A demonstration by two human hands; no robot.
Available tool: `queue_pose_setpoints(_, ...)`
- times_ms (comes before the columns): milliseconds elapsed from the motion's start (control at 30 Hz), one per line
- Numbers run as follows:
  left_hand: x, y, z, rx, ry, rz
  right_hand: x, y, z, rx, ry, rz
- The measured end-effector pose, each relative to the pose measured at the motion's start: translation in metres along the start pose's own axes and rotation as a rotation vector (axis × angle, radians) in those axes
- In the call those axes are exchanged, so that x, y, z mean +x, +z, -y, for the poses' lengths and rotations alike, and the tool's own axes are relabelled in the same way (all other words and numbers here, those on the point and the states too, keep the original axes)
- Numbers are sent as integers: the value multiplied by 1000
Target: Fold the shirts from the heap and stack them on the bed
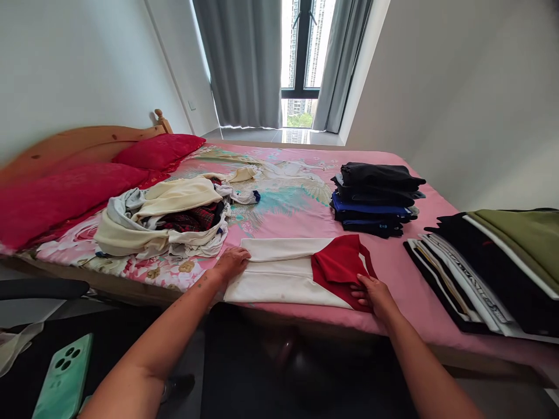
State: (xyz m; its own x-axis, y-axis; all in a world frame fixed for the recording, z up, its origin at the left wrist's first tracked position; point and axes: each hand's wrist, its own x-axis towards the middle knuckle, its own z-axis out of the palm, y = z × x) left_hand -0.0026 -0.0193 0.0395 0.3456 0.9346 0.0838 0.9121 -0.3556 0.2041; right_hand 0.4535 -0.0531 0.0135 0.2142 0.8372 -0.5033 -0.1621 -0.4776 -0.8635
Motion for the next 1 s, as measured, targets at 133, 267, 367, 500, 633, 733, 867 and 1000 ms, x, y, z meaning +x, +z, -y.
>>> queue_pose_setpoints(133,-6,-2,-6,38,-20,-60,-1,2,2,-48,-14,-15)
queue_pose_setpoints(267,-14,9,-47,23,1,-222,2,2,4,-43,-4,-7)
queue_pose_setpoints(367,-11,22,-106,-96,143,-274,3,3,5,-31,4,-10)
queue_pose_setpoints(500,9,38,-189,-207,261,-275,0,2,11,19,47,11)
queue_pose_setpoints(633,39,52,-247,-210,189,-271,-2,3,29,120,141,88)
queue_pose_setpoints(733,60,60,-270,-188,40,-308,-5,8,47,223,160,167)
queue_pose_setpoints(867,82,57,-277,-156,-119,-317,-11,16,69,278,141,231)
queue_pose_setpoints(1000,98,34,-267,-141,-103,-232,-13,19,78,294,82,289)
